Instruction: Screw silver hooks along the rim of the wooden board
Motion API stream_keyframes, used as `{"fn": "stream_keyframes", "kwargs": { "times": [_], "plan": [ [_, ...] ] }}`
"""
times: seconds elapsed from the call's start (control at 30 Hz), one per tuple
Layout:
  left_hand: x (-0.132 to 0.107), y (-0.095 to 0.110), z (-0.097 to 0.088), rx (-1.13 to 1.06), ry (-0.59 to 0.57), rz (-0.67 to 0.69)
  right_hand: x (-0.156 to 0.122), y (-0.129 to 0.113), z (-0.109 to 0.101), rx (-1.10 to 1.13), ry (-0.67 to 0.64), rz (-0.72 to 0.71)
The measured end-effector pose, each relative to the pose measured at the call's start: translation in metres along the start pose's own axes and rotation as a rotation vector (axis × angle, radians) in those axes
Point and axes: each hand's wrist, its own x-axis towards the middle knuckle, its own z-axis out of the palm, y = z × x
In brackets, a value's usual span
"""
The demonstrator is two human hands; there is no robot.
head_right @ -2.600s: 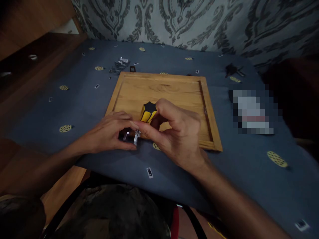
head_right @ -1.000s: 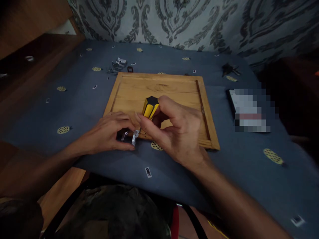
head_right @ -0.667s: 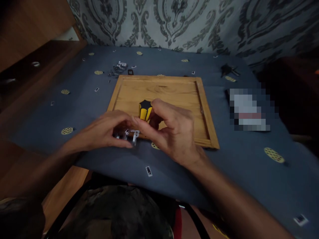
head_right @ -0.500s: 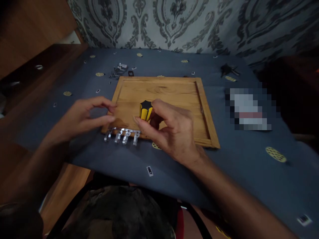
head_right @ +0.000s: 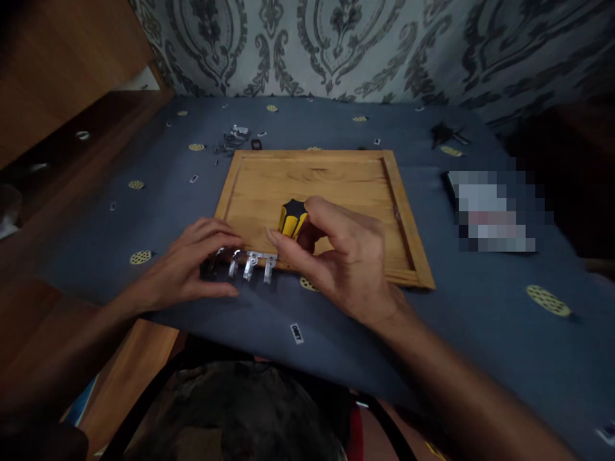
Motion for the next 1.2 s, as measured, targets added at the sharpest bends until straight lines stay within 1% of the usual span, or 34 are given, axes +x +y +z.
{"fn": "stream_keyframes", "kwargs": {
  "times": [0.07, 0.17, 0.3, 0.57, 0.7, 0.87, 1.07, 1.2],
  "plan": [
    [0.002, 0.001, 0.008, 0.024, -0.03, 0.033, 0.0, 0.001, 0.001, 0.002, 0.006, -0.011],
    [0.007, 0.001, 0.013, 0.052, -0.05, 0.04, 0.0, 0.0, 0.001, -0.001, 0.005, -0.005],
    [0.008, 0.001, 0.015, 0.083, -0.038, 0.044, -0.001, -0.002, 0.0, -0.027, -0.013, 0.041],
    [0.006, 0.001, 0.023, 0.134, 0.002, 0.042, -0.003, -0.003, 0.0, -0.01, -0.008, 0.05],
    [0.006, 0.001, 0.024, 0.128, 0.02, 0.048, -0.003, -0.003, 0.001, -0.014, -0.02, 0.05],
    [0.006, 0.001, 0.025, 0.126, 0.024, 0.038, -0.003, -0.003, 0.0, -0.021, -0.002, 0.023],
    [0.006, -0.001, 0.028, 0.161, 0.051, 0.061, -0.002, -0.005, -0.002, -0.034, -0.023, 0.018],
    [0.003, 0.0, 0.021, 0.144, 0.066, 0.039, -0.002, -0.004, 0.0, -0.038, -0.021, 0.029]
  ]
}}
